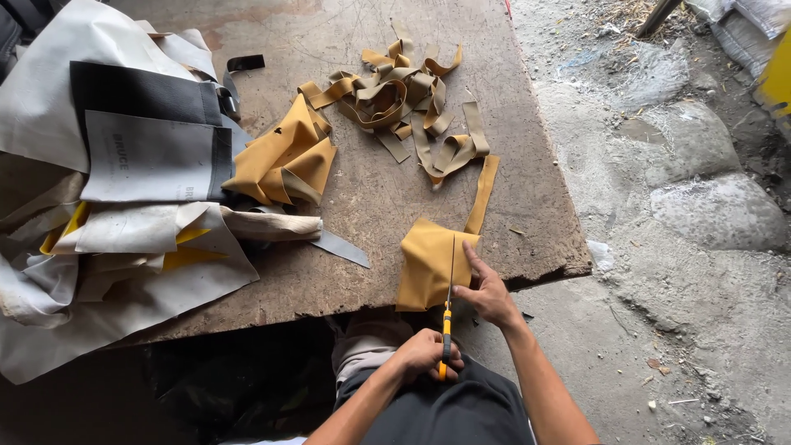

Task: Cutting tan upholstery fabric into strips and shapes using scissors on a workbench.

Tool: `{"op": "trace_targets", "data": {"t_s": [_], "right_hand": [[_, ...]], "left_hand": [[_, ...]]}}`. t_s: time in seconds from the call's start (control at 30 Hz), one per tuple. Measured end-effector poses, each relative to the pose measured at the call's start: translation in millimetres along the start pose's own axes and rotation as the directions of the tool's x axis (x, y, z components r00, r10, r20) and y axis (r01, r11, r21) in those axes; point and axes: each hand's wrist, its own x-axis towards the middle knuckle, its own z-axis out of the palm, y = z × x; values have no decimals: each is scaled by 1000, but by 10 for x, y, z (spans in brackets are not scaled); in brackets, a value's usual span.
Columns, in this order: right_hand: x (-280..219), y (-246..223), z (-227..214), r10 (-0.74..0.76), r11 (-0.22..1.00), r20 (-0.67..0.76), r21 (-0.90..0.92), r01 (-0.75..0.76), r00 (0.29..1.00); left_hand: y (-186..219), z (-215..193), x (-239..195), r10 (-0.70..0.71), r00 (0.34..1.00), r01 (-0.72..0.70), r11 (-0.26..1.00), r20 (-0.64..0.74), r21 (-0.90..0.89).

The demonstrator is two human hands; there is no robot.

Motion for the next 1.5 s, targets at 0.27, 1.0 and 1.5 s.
{"op": "trace_targets", "data": {"t_s": [0.27,1.0,1.5], "right_hand": [[-65,-31,-24,-20,995,-28,-96,17,999],[-47,-24,-253,-121,926,75,-352,140,990],[-96,-117,201,199,969,-323,206,-137,925]], "left_hand": [[-74,37,-2,14,1000,-14,1000,-18,11],[112,88,-97,-12,999,16,997,-47,79],[-100,173,6,57,991,-55,998,-120,24]]}}
